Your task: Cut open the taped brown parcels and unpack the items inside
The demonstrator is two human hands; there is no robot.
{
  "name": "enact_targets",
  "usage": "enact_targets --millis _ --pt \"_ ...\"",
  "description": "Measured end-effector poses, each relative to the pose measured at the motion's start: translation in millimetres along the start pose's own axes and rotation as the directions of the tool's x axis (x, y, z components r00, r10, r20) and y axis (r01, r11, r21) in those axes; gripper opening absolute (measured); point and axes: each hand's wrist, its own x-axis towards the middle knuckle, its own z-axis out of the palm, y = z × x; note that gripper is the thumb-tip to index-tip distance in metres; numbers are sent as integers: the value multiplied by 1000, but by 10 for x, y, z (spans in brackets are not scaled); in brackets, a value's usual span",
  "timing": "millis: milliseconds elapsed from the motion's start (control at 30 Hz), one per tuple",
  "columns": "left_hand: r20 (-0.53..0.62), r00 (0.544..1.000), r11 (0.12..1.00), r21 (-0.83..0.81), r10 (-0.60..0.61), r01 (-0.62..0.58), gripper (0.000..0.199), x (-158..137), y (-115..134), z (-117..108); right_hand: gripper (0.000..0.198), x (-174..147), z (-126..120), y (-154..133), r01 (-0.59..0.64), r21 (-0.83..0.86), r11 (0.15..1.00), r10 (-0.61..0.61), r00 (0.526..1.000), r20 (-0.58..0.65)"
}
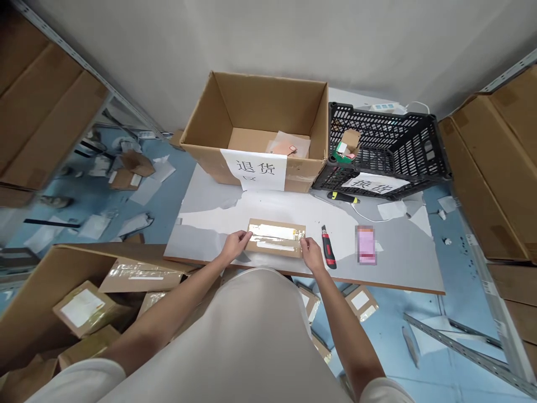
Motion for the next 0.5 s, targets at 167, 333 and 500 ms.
enact_targets --millis 167,333,500 --pt "2 1000 998 -67 -10 10 47 -25 -154 37 53 -43 32 94 -22 160 987 25 1000 -13" --pt "36 999 967 -253 -14 22 37 -18 -387 107 48 -42 118 376 -25 363 932 26 1000 4" --pt "155 986 925 -379 54 9 46 -72 -522 220 47 -118 242 580 43 346 937 -67 996 58"
